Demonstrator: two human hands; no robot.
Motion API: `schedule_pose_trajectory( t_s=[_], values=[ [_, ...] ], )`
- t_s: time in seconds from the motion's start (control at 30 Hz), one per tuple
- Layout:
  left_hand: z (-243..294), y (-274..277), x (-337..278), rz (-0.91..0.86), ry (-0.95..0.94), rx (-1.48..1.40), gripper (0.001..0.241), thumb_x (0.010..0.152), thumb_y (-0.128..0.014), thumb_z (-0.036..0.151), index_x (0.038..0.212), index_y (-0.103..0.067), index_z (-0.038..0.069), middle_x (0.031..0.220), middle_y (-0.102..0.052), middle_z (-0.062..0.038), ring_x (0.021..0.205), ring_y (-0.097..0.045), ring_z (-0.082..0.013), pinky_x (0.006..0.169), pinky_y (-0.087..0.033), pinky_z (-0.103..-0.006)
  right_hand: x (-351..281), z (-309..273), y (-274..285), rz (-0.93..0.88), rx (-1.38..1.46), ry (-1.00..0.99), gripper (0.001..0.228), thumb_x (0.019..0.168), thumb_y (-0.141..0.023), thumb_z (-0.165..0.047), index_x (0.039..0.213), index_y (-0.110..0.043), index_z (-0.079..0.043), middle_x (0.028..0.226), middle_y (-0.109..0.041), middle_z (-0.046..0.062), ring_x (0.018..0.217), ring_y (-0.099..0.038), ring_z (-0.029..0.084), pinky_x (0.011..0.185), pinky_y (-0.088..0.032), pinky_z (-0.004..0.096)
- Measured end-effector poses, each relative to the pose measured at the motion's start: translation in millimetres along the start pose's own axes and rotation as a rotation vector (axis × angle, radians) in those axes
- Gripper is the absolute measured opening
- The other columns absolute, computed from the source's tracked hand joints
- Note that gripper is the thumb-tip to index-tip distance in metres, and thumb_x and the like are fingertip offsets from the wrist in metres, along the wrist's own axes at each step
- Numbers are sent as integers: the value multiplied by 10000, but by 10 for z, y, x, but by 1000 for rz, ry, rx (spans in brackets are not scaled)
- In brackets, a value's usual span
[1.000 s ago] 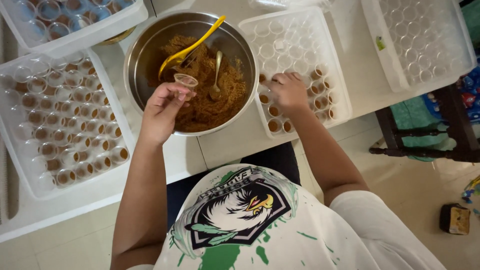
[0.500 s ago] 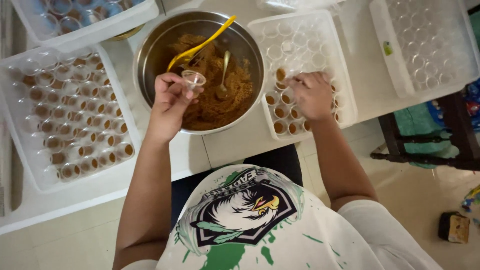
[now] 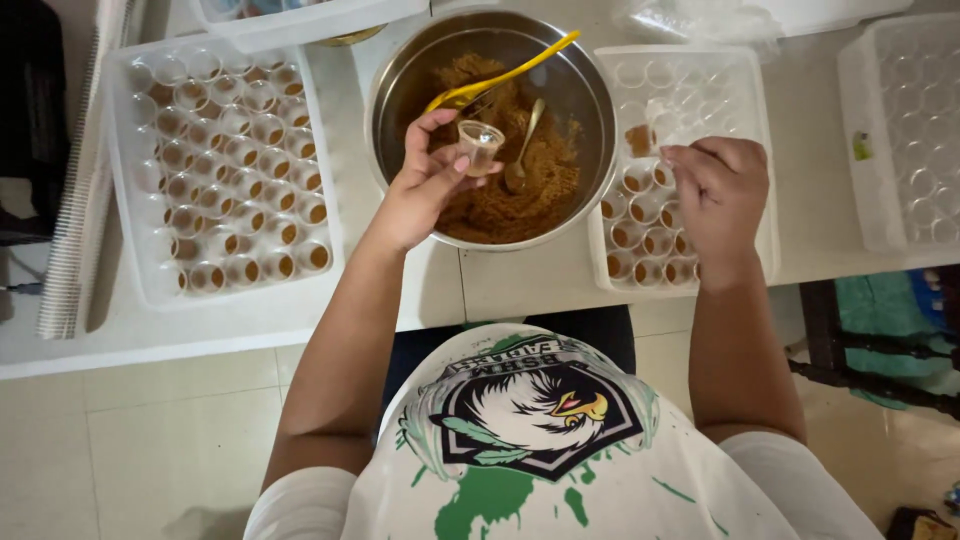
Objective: Filling small plastic cups with a brown food mixture using a spoon.
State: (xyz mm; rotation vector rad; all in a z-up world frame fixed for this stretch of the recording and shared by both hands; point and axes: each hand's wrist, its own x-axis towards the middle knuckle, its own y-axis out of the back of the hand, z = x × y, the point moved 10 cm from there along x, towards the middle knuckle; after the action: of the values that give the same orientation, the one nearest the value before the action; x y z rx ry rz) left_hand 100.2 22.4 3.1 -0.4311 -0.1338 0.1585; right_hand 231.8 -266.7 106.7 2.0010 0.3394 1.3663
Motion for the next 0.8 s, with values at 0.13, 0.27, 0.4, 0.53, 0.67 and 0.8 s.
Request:
schedule_pose_trajectory(
  t_s=[0.13,0.27,0.4,0.53,0.67,0.8],
  values=[
    [28,4,-1,65,82,-227,519,1094,-503,86,1527,-226,157,1406,-619,-189,1250,-674,-311,1081,-528,-411,41,-103,-120,-25,43,18,120,990,-890,-79,1054,-796,-119,988,-697,31,932,-642,201,940,-483,387],
    [168,-106,-3,11,29,-185,639,1032,-526,13,1535,-193,225,1421,-571,-172,1288,-626,-295,1102,-500,-410,4,-182,-297,-31,104,91,124,962,-856,-44,1013,-793,-139,946,-680,33,879,-627,186,871,-476,354],
    [134,-113,-2,-82,-138,98,552,1004,-560,-146,1463,-426,130,1361,-545,-74,1378,-571,-241,1183,-449,-357,54,-446,-334,-2,129,188,155,939,-864,-48,997,-781,-164,898,-657,8,798,-606,143,796,-475,352],
    [109,-130,-2,-85,-104,92,430,991,-564,-181,1303,-532,114,1337,-571,-43,1293,-541,-178,1112,-436,-295,46,-523,-393,-37,39,229,158,948,-812,-57,1042,-780,-180,957,-645,6,835,-620,165,835,-491,374],
    [92,-124,5,-88,-92,95,376,950,-551,-187,1171,-546,117,1351,-571,-42,1289,-542,-163,1085,-435,-279,103,-809,-267,-39,-100,354,140,944,-778,-104,1037,-805,-205,938,-639,4,821,-614,171,830,-470,346],
    [104,-140,0,-105,-76,59,363,961,-558,-184,1158,-552,121,1350,-570,-45,1278,-538,-156,1048,-446,-280,59,-905,-312,-98,-134,402,68,964,-793,-200,1030,-803,-212,899,-620,-1,824,-603,163,866,-454,354]
  ],
)
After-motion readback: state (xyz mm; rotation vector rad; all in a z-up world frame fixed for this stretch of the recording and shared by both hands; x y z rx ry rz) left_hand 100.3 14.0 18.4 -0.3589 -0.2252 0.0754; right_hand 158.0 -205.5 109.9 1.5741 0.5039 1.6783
